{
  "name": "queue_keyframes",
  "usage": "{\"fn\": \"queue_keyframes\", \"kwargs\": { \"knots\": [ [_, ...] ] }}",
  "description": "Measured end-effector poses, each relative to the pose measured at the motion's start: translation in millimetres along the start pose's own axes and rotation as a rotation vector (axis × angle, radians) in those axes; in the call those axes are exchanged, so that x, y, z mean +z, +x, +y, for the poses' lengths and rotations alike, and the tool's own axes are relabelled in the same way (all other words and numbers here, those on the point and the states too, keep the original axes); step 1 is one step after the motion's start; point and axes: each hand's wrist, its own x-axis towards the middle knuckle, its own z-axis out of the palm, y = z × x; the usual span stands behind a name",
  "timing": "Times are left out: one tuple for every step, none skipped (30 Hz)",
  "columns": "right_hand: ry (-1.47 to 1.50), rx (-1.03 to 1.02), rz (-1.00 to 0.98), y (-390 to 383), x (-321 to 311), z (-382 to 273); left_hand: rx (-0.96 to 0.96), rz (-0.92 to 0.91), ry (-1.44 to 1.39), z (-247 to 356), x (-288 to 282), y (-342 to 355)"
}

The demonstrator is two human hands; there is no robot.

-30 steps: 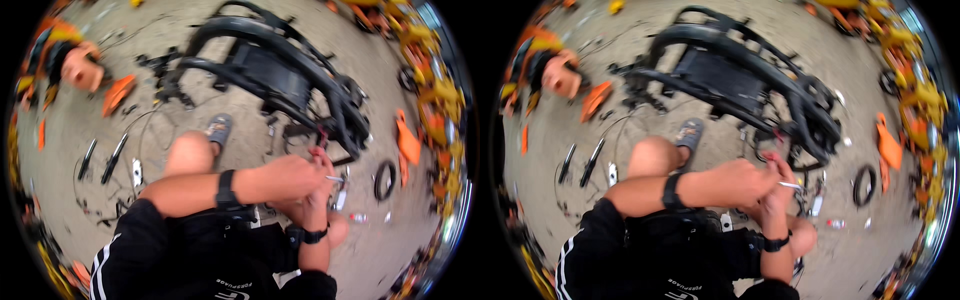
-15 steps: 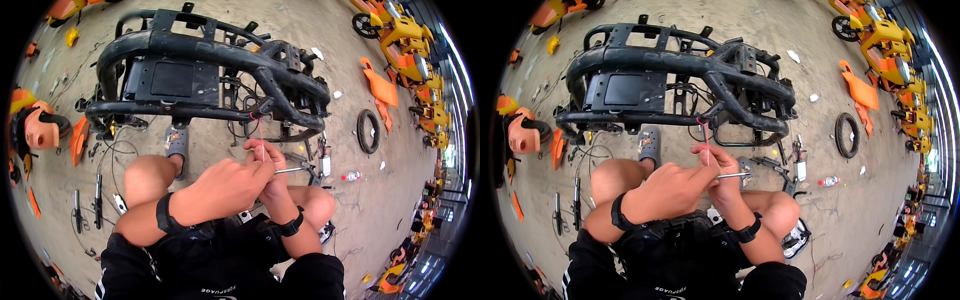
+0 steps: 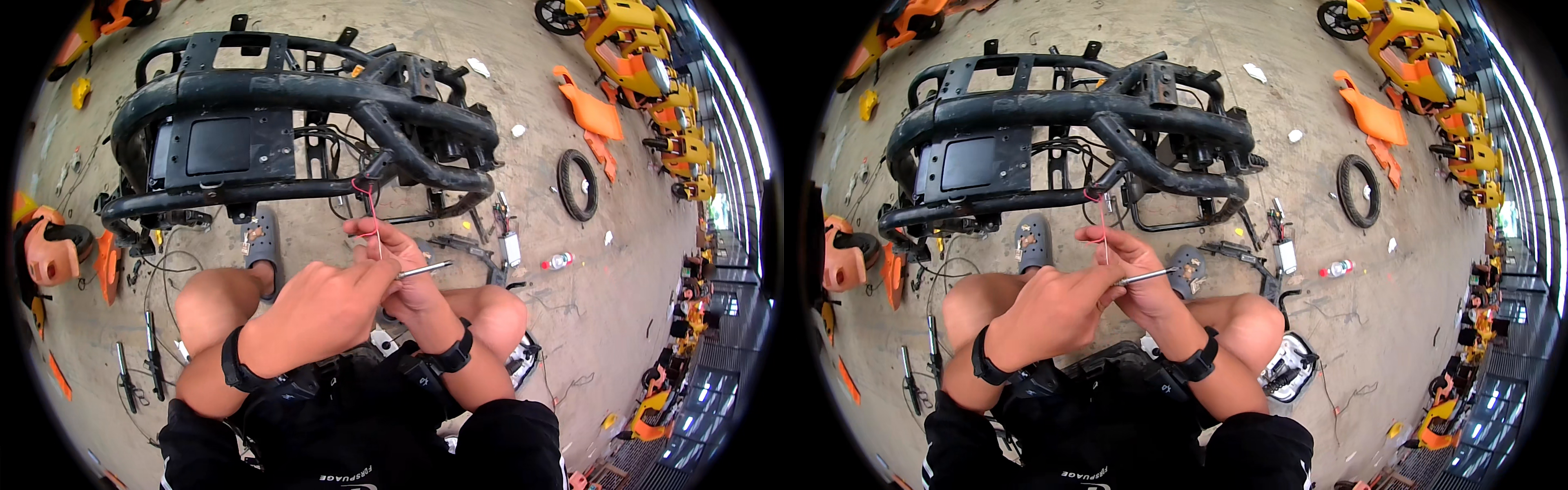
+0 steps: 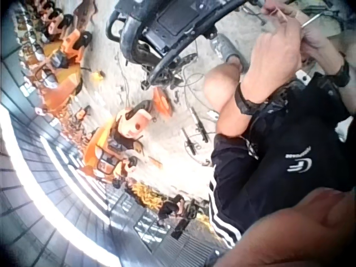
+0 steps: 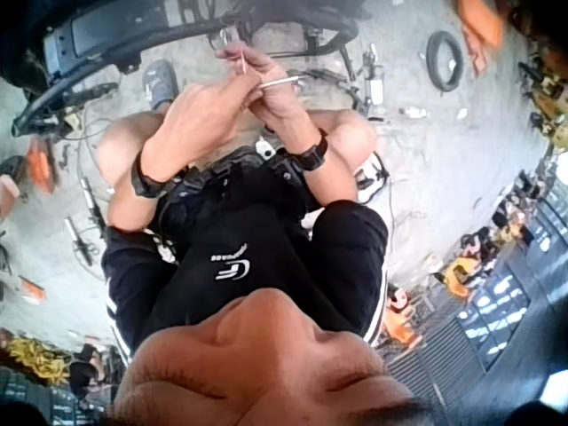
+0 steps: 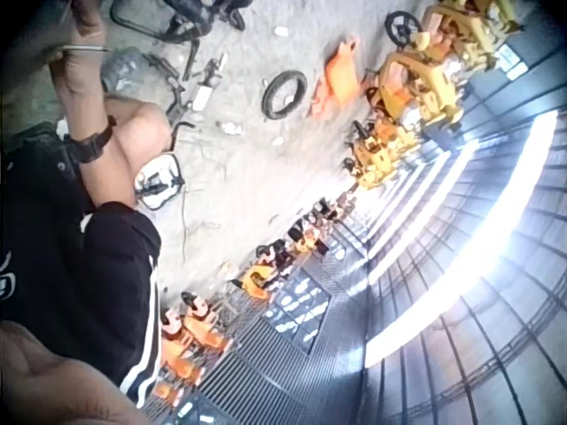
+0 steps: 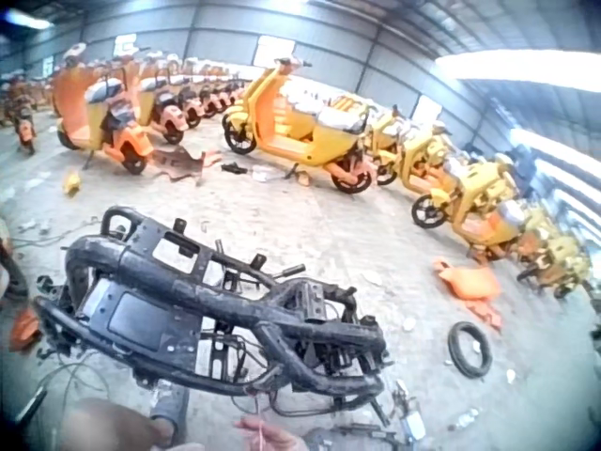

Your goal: The person sits on the floor and uses a screwdriver to strip the insulation from a red wire attached to a scooter frame. They repeatedly scrape the wire ends and adjust their grip on the tool throughout the clip.

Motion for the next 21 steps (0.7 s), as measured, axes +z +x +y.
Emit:
{"fn": "queue_keyframes", "kwargs": {
  "knots": [
    [0.057,0.015,-0.018,0.6,1.5,-2.0,0.013,0.026,-0.022,-0.9,2.9,0.7],
    [0.081,0.010,-0.009,1.4,3.9,0.8,0.018,0.028,-0.025,-0.5,1.8,0.8],
    [0.105,0.007,0.000,1.7,6.2,3.8,0.023,0.031,-0.029,0.7,1.0,2.1],
    [0.128,0.004,0.008,2.3,8.6,5.9,0.027,0.035,-0.033,2.1,0.0,3.4],
    [0.145,0.016,-0.008,2.1,9.6,6.7,0.032,0.047,-0.027,3.2,-0.7,4.0],
    [0.162,0.030,-0.024,1.5,10.0,5.7,0.036,0.058,-0.022,4.7,-2.1,4.8],
    [0.179,0.043,-0.041,1.2,10.9,4.8,0.040,0.070,-0.016,5.4,-3.5,5.4],
    [0.163,0.043,-0.035,0.5,11.2,5.4,0.043,0.074,-0.006,5.0,-2.6,4.6],
    [0.148,0.043,-0.029,1.1,12.1,5.2,0.046,0.077,0.004,4.1,-1.9,4.1],
    [0.132,0.043,-0.023,1.9,12.6,5.9,0.049,0.080,0.014,3.0,-1.3,3.3],
    [0.133,0.035,-0.020,2.0,13.0,5.9,0.049,0.073,0.010,2.5,-1.4,3.6],
    [0.133,0.026,-0.016,2.0,13.2,6.1,0.050,0.066,0.006,1.9,-1.6,3.8],
    [0.134,0.017,-0.012,1.8,13.6,6.7,0.051,0.059,0.001,1.7,-1.6,3.6],
    [0.133,0.026,0.003,2.6,14.9,6.9,0.043,0.058,-0.004,1.8,-2.0,3.2],
    [0.133,0.035,0.018,3.1,16.2,7.1,0.036,0.058,-0.009,1.9,-2.2,2.8],
    [0.132,0.043,0.032,3.4,16.6,7.9,0.030,0.057,-0.015,2.1,-2.4,2.3],
    [0.123,0.054,0.029,3.8,15.5,8.1,0.031,0.056,-0.018,2.5,-3.0,3.0],
    [0.114,0.065,0.025,4.0,13.4,8.2,0.032,0.056,-0.021,2.9,-3.5,3.7],
    [0.105,0.076,0.021,4.1,11.9,7.9,0.034,0.056,-0.024,3.0,-3.8,4.1],
    [0.114,0.080,0.025,4.2,11.3,6.9,0.037,0.053,-0.021,2.8,-3.7,4.3],
    [0.123,0.083,0.028,4.5,10.8,5.9,0.041,0.051,-0.017,2.5,-3.4,4.3]
  ]
}}
